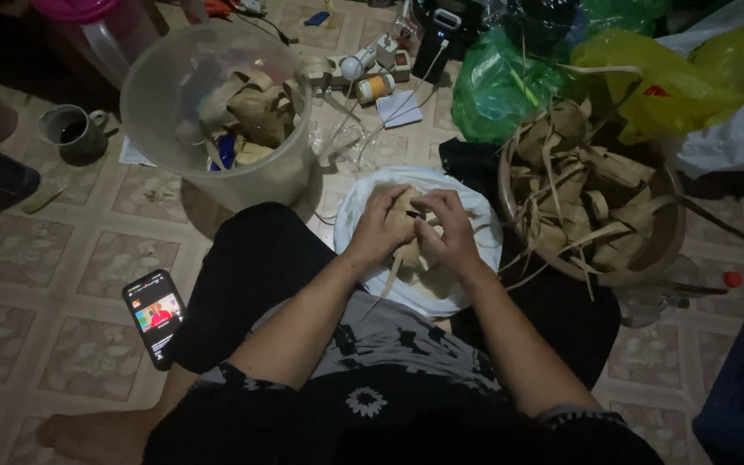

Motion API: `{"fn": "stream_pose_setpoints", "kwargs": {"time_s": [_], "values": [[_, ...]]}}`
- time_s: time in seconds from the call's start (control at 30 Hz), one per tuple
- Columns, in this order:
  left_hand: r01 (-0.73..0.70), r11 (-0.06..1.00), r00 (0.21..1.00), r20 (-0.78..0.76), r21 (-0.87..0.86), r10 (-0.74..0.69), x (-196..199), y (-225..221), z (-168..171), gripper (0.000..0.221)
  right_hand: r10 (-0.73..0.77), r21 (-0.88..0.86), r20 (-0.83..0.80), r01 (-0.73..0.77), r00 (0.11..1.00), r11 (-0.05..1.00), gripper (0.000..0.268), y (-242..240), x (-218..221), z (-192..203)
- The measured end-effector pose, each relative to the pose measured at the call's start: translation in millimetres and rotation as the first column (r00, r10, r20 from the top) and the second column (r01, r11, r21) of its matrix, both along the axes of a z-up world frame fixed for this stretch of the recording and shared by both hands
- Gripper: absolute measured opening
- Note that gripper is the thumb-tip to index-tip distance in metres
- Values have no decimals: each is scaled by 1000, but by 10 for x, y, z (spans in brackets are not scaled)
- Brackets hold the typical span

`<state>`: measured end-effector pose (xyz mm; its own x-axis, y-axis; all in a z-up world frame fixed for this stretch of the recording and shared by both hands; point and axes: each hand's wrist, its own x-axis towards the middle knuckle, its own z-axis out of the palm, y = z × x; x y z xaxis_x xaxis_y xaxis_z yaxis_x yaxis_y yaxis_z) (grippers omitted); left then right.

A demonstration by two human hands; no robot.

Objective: The person weaves a traditional ketupat pouch from palm leaves and fills it with rice.

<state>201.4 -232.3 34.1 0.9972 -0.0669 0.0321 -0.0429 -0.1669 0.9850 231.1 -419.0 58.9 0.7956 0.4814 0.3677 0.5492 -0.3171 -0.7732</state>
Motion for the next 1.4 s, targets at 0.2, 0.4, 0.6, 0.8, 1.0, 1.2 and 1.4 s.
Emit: {"fn": "stream_pose_setpoints", "kwargs": {"time_s": [0.2, 0.4, 0.6, 0.8, 1.0, 1.2, 1.4], "values": [[14, 967, 999, 47, 255, -26, 14, -155, -59, 112, -44, -73, 113, 53, 993, 996, 29, 38, 23, 38], [100, 963, 990, -121, 252, -71, -39, -211, 81, 128, -162, 46, -62, 165, 985, 985, 22, -37, 70, -9], [167, 950, 985, -75, 263, -153, 10, -196, -144, 110, -86, 117, -329, 131, 940, 984, 22, -226, 222, -471], [-106, 994, 993, -56, 38, 108, -24, -82, 191, 97, -132, 156, -690, 323, 712, 933, 36, -326, 517, -792], [-299, 901, 950, -6, -314, 313, 88, 189, 326, 102, -133, 40, -552, 185, 823, 982, 28, -185, 276, -642], [-312, 937, 918, 204, -156, 339, 54, 101, 197, 99, 35, -544, -394, -264, 918, 797, 66, 428, -166, -134], [-327, 934, 899, 256, -146, 355, 46, 124, 213, 94, 42, -600, -287, -214, 957, 771, 52, 492, -195, 11]]}}
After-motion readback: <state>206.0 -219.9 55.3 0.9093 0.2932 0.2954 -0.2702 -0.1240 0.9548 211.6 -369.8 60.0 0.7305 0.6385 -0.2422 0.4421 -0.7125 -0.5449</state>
